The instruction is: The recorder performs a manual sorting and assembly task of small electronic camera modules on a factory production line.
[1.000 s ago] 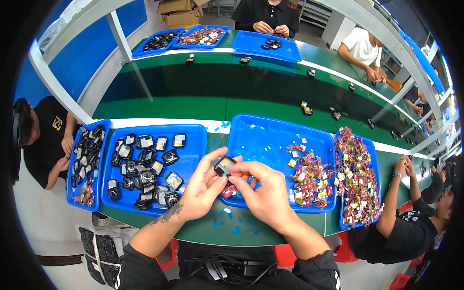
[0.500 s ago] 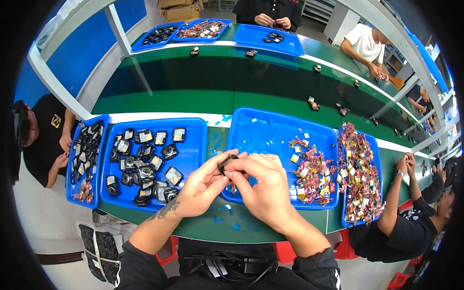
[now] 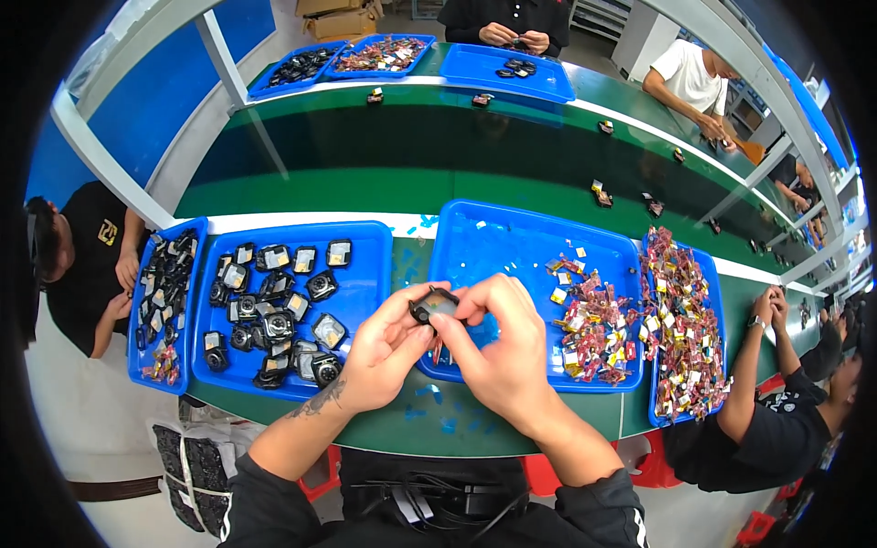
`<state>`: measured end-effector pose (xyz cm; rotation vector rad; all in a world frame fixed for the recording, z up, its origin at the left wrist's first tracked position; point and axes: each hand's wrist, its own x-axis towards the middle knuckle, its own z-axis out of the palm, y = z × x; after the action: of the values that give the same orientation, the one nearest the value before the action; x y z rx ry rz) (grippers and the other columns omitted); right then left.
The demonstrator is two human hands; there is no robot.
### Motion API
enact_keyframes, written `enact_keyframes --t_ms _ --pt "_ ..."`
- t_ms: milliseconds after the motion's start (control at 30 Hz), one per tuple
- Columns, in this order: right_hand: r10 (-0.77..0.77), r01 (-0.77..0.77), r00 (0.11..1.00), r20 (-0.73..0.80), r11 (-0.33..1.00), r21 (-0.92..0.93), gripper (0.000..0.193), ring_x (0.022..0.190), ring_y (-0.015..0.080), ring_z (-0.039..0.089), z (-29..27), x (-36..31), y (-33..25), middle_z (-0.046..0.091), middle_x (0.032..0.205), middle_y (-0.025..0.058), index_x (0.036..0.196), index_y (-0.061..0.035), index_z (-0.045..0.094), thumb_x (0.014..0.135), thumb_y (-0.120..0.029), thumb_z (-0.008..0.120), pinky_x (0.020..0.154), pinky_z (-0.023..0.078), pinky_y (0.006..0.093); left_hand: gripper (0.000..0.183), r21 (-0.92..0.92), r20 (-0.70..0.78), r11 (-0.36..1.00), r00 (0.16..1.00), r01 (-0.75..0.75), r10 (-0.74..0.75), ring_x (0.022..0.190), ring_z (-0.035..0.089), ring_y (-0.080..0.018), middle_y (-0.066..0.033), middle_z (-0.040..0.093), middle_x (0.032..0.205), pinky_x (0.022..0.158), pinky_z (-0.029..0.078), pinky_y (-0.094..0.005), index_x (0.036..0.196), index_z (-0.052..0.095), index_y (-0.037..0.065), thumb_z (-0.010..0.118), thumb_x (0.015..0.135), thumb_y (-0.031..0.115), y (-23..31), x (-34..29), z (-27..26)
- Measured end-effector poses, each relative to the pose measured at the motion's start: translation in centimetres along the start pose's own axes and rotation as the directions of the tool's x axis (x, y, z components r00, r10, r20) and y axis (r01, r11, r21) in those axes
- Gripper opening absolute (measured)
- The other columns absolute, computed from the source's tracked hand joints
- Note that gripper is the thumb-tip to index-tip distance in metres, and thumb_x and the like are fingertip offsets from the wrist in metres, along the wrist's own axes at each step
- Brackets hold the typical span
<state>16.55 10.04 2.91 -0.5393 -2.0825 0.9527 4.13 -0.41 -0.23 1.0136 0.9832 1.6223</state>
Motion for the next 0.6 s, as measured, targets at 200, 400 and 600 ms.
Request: enact_keyframes --t_ms 200,400,600 --pt "-0.021 0.027 0.993 0.117 0.998 -0.053 0.024 0.081 0.0219 0.066 -0.3 -2.3 -1.0 0.066 0.09 0.0116 0.094 0.0003 0.062 0.074 0.002 0.076 0.072 0.054 0.03 0.046 -0.105 -0.159 0.986 0.981 -0.132 0.115 0.122 0.054 -0.0318 -0.0208 0.049 0.132 0.104 0.043 -0.0415 0.139 0.029 -0.002 0.041 0.095 -0.005 -0.1 0.5 0.2" --pt "0.371 -0.426 0.904 0.213 0.733 0.53 0.014 0.088 0.0101 0.063 -1.2 -1.6 -0.7 0.066 0.095 0.0075 0.1 0.0043 0.062 0.087 0.003 0.065 0.079 0.053 0.0232 0.041 0.294 -0.013 0.929 0.971 -0.224 0.238 0.117 0.057 -0.0276 -0.0189 0.051 0.13 0.102 0.046 -0.0398 0.135 0.043 0.001 0.042 0.094 -0.006 0.6 0.0 -1.0" --pt "0.377 -0.507 0.861 0.341 0.677 0.533 0.016 0.087 0.0095 0.063 -2.2 -1.2 0.1 0.066 0.095 0.0071 0.103 0.0038 0.063 0.088 0.0 0.065 0.078 0.053 0.0224 0.03 0.748 -0.001 0.603 0.908 -0.278 0.42 0.094 0.068 -0.0267 -0.0168 0.065 0.111 0.077 0.056 -0.032 0.107 0.07 0.003 0.064 0.08 -0.008 1.4 -0.1 -0.4"
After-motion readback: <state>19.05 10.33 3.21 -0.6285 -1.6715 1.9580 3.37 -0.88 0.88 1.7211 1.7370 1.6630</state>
